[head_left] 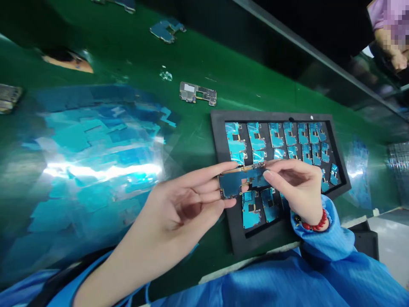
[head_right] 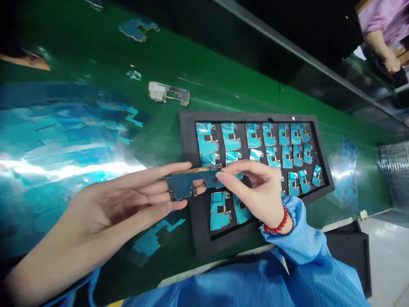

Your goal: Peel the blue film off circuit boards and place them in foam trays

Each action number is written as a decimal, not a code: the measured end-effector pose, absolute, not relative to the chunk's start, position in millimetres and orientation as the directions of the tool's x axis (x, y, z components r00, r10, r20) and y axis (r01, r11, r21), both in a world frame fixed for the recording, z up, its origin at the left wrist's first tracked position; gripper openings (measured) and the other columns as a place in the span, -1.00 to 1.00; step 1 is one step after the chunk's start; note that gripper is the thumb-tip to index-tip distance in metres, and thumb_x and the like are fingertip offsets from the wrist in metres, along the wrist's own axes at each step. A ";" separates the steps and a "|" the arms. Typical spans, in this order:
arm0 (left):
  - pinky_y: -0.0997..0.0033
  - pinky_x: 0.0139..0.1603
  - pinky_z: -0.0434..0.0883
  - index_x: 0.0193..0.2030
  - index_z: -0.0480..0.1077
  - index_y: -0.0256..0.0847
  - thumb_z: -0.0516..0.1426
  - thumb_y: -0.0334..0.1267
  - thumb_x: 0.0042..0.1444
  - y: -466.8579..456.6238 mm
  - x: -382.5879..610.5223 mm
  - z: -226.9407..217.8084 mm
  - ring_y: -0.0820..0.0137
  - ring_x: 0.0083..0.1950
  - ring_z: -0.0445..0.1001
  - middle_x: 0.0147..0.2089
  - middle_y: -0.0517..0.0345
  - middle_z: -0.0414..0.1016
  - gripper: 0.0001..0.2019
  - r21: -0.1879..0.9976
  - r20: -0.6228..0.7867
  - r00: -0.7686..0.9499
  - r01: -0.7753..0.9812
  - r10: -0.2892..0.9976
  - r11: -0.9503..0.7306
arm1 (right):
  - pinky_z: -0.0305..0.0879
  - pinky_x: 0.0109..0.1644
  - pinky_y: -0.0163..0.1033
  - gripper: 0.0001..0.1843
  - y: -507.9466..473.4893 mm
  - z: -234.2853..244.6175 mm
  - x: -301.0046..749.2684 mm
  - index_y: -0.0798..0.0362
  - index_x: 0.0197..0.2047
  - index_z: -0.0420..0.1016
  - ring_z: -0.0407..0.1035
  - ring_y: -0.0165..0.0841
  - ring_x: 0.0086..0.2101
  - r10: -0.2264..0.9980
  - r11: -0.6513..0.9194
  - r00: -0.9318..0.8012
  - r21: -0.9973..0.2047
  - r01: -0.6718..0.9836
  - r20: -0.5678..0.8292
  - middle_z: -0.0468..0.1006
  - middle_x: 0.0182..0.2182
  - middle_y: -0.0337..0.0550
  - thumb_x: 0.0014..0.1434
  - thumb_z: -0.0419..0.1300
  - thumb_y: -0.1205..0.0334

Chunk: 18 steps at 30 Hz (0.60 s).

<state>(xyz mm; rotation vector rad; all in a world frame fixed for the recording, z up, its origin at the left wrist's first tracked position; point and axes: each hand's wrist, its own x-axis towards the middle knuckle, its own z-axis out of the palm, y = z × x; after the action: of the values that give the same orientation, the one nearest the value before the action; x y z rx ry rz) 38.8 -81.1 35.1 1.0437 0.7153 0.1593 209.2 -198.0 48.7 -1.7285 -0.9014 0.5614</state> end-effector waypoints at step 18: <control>0.24 -0.21 0.61 -0.10 0.56 0.02 0.36 -0.29 -0.29 -88.3 40.5 30.1 0.15 -0.25 0.60 -0.33 0.17 0.62 -0.51 0.784 -0.535 0.681 0.180 0.500 0.594 | 0.56 -0.25 -0.25 -0.89 -198.2 47.1 207.3 -0.02 -0.40 0.58 0.51 -0.31 -0.34 0.795 -0.167 0.603 -0.930 0.327 0.069 0.60 -0.38 -0.22 0.07 0.39 0.17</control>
<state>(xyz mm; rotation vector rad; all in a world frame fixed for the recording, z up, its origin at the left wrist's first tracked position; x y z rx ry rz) 40.5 -88.3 30.1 0.9406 0.8283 0.2126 207.3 -198.2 47.1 -1.7504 -0.9215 0.5412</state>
